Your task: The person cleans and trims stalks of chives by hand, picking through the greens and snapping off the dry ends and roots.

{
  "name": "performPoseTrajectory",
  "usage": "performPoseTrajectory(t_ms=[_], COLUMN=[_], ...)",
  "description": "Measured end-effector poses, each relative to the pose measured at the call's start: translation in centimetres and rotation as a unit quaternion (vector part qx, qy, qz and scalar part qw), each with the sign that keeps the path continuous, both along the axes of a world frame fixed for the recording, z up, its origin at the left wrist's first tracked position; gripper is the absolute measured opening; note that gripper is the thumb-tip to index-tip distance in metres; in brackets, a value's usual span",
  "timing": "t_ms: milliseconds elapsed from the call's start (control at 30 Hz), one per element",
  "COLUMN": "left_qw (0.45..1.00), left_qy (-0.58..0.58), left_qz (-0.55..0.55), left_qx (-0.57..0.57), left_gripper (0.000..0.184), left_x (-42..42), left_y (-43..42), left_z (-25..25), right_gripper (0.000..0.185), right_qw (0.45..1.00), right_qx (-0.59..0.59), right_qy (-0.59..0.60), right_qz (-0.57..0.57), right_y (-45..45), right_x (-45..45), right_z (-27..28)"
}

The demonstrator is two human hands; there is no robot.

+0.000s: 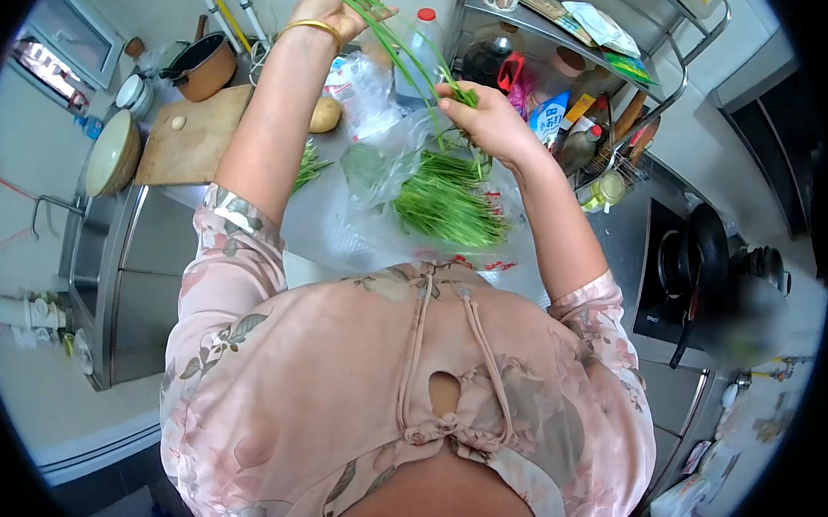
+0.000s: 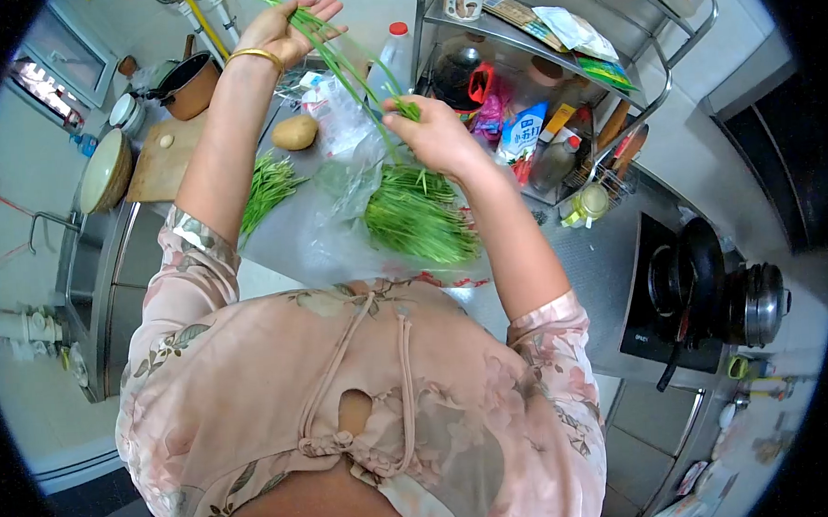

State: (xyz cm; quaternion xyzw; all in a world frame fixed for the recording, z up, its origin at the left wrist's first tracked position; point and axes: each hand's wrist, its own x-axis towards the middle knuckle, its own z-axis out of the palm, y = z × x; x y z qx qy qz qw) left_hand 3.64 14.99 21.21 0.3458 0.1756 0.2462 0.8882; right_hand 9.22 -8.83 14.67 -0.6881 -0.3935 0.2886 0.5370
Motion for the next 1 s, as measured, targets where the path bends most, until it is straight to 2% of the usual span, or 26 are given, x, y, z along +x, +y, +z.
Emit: performPoseTrajectory(t_ms=[33,67,167,233,300,400,467,533,600,633,667,700,733,800,833,867,900,933,967,1000], left_qw=[0.999,0.996,0.997,1.0,0.998,0.997,0.995,0.99,0.971,0.937,0.88,0.801,0.697,0.515,0.488,0.459,0.473,0.487,0.499,0.506], left_qy=[-0.017,-0.032,-0.035,-0.009,-0.027,-0.055,-0.075,-0.071,-0.037,0.063,0.164,0.26,0.319,0.405,0.413,0.419,0.448,0.475,0.502,0.516], left_qz=[-0.025,-0.051,-0.028,0.005,0.009,0.031,0.052,0.121,0.115,0.112,0.106,0.096,0.116,0.118,0.07,0.023,-0.001,-0.025,-0.047,-0.069], left_qx=[-0.035,-0.072,-0.068,-0.028,-0.05,-0.049,-0.034,-0.01,0.207,0.324,0.433,0.53,0.631,0.746,0.766,0.783,0.758,0.732,0.705,0.688], left_gripper=[0.033,0.034,0.032,0.031,0.03,0.028,0.027,0.027,0.023,0.024,0.026,0.028,0.024,0.026,0.028,0.03,0.03,0.031,0.032,0.033], left_x=[0.3,0.6,0.2,-0.8,-1.2,-2.0,-2.7,-4.6,-7.2,-8.4,-9.6,-10.3,-11.1,-12.6,-13.6,-14.1,-14.5,-15.1,-15.5,-15.4], left_y=[1.5,2.7,4.1,2.7,3.0,4.4,5.8,6.2,8.5,9.8,11.0,11.5,10.4,11.9,13.4,14.4,14.0,13.3,12.7,12.3], left_z=[-0.8,-2.0,-2.8,-1.7,-2.4,-3.7,-4.3,-3.6,-4.9,-5.5,-6.2,-7.1,-8.3,-13.2,-15.9,-18.2,-19.6,-20.8,-21.8,-22.6], right_gripper=[0.024,0.021,0.016,0.014,0.014,0.014,0.012,0.014,0.016,0.017,0.018,0.018,0.019,0.018,0.018,0.018,0.019,0.02,0.023,0.024], right_qw=[0.999,0.999,0.999,0.997,0.991,0.993,0.985,0.974,0.987,0.988,0.988,0.982,0.972,0.959,0.951,0.96,0.961,0.956,0.908,0.886], right_qx=[0.036,0.018,-0.007,-0.006,0.028,0.113,0.106,0.167,0.061,0.008,-0.062,-0.131,-0.2,-0.259,-0.287,-0.277,-0.265,-0.251,-0.35,-0.391], right_qy=[-0.013,-0.018,-0.019,-0.074,-0.133,0.005,0.121,0.134,0.144,0.15,0.142,0.133,0.122,0.113,0.107,0.023,-0.061,-0.146,-0.231,-0.251], right_qz=[0.02,0.027,0.03,0.02,-0.005,-0.032,-0.058,-0.08,-0.046,-0.027,-0.014,-0.001,0.013,0.037,0.049,0.045,0.041,0.038,0.006,-0.003], right_y=[0.8,1.3,1.9,1.8,1.8,0.9,-0.5,-1.7,-4.3,-5.4,-6.2,-7.0,-7.7,-8.4,-8.6,-9.0,-9.4,-9.2,-8.9,-8.9], right_x=[0.2,0.3,0.4,0.9,1.0,-0.1,0.0,0.6,0.3,0.3,0.6,0.9,1.2,1.7,1.8,2.0,2.2,1.8,1.7,1.7], right_z=[-1.0,-1.2,-1.6,-1.8,-1.9,-0.4,0.4,-0.8,-0.9,-0.9,-1.7,-3.3,-5.0,-8.7,-10.7,-13.3,-16.0,-16.4,-16.6,-16.7])
